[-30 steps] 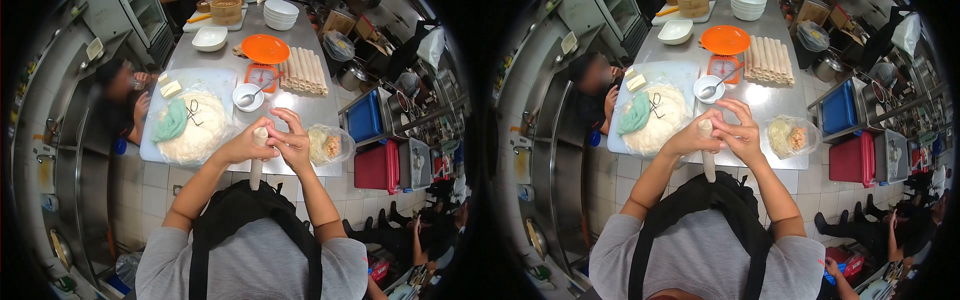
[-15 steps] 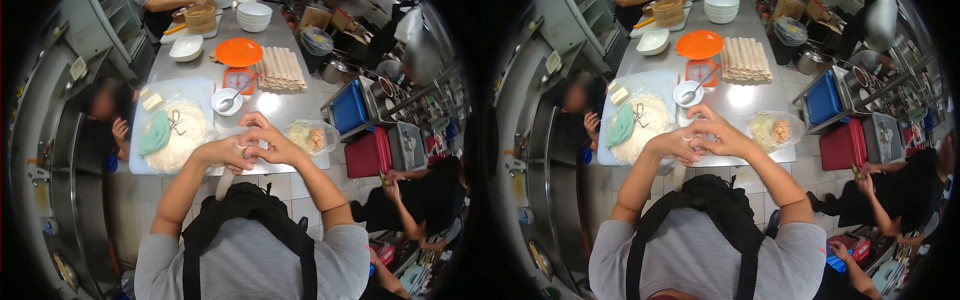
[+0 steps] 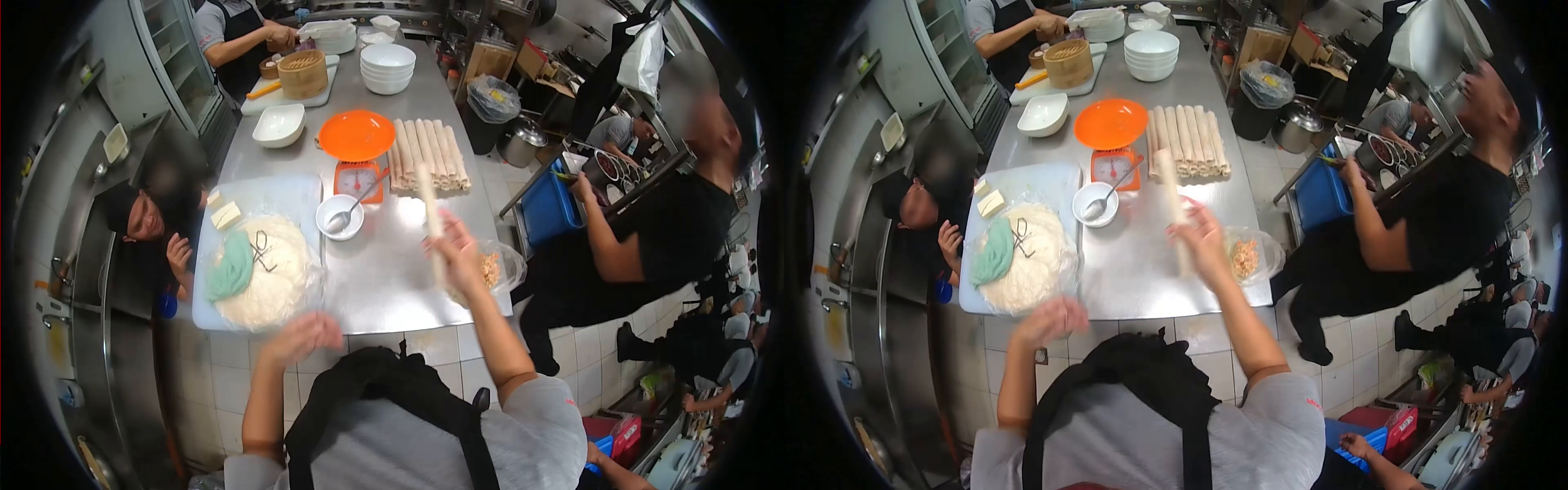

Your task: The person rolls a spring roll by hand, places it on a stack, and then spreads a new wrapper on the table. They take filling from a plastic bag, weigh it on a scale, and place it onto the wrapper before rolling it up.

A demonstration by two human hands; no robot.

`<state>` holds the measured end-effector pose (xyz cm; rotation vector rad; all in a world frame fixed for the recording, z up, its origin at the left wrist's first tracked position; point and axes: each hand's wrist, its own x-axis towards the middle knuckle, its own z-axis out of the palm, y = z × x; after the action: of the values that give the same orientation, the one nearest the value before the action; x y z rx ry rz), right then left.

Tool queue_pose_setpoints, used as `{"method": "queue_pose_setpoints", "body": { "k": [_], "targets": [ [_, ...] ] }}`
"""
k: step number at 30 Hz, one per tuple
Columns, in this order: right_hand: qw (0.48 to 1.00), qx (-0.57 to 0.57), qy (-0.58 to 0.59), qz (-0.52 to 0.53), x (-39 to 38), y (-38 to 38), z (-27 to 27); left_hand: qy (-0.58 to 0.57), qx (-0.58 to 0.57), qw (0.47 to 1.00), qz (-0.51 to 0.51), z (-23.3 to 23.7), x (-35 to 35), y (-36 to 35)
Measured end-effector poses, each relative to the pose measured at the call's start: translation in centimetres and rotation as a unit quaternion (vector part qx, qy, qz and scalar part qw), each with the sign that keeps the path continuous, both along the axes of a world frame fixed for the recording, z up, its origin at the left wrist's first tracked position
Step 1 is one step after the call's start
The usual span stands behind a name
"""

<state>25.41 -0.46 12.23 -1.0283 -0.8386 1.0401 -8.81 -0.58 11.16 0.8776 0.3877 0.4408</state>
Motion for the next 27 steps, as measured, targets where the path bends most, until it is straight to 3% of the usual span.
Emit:
{"method": "queue_pose_setpoints", "body": {
  "k": [2,4,7,9,10,12,13,15,19,21,24,25,27],
  "targets": [
    [0.992,0.000,-0.099,-0.073,5.9,4.2,0.1,0.214,0.007,0.977,-0.018,-5.1,-3.1,-2.8],
    [0.965,-0.009,-0.212,-0.152,10.5,8.7,0.1,0.419,-0.002,0.906,0.060,-11.7,-5.6,-5.3],
    [0.902,-0.012,-0.362,-0.235,17.3,17.1,-3.8,0.464,0.027,0.871,0.160,-23.4,-8.3,-6.4],
    [0.889,-0.049,-0.404,-0.209,19.4,21.2,-6.6,0.675,0.170,0.672,0.254,-26.7,-7.6,-6.8],
    [0.871,-0.091,-0.446,-0.188,20.1,22.4,-7.8,0.678,0.169,0.668,0.256,-27.7,-7.0,-7.5],
    [0.882,-0.117,-0.430,-0.155,20.7,23.6,-9.8,0.701,0.266,0.621,0.229,-28.9,-5.4,-9.6],
    [0.882,-0.109,-0.420,-0.185,20.8,24.1,-10.7,0.702,0.266,0.620,0.229,-29.0,-4.8,-10.5],
    [0.880,-0.101,-0.412,-0.215,20.9,24.3,-11.0,0.655,0.101,0.715,0.223,-29.3,-3.9,-11.8],
    [0.891,-0.113,-0.378,-0.223,20.6,23.7,-9.7,0.653,0.217,0.691,0.220,-29.7,-3.8,-11.9],
    [0.906,-0.104,-0.341,-0.228,21.1,24.4,-9.0,0.567,0.092,0.779,0.252,-27.7,-2.5,-10.5],
    [0.868,-0.162,-0.412,-0.224,20.4,23.5,-8.3,0.497,0.031,0.831,0.249,-26.4,-0.6,-9.8],
    [0.853,-0.208,-0.426,-0.217,20.3,23.2,-8.2,0.530,0.165,0.803,0.215,-27.3,-0.5,-10.0],
    [0.841,-0.235,-0.443,-0.202,19.9,22.8,-8.4,0.548,0.194,0.784,0.220,-27.7,-1.0,-10.6]
  ]
}}
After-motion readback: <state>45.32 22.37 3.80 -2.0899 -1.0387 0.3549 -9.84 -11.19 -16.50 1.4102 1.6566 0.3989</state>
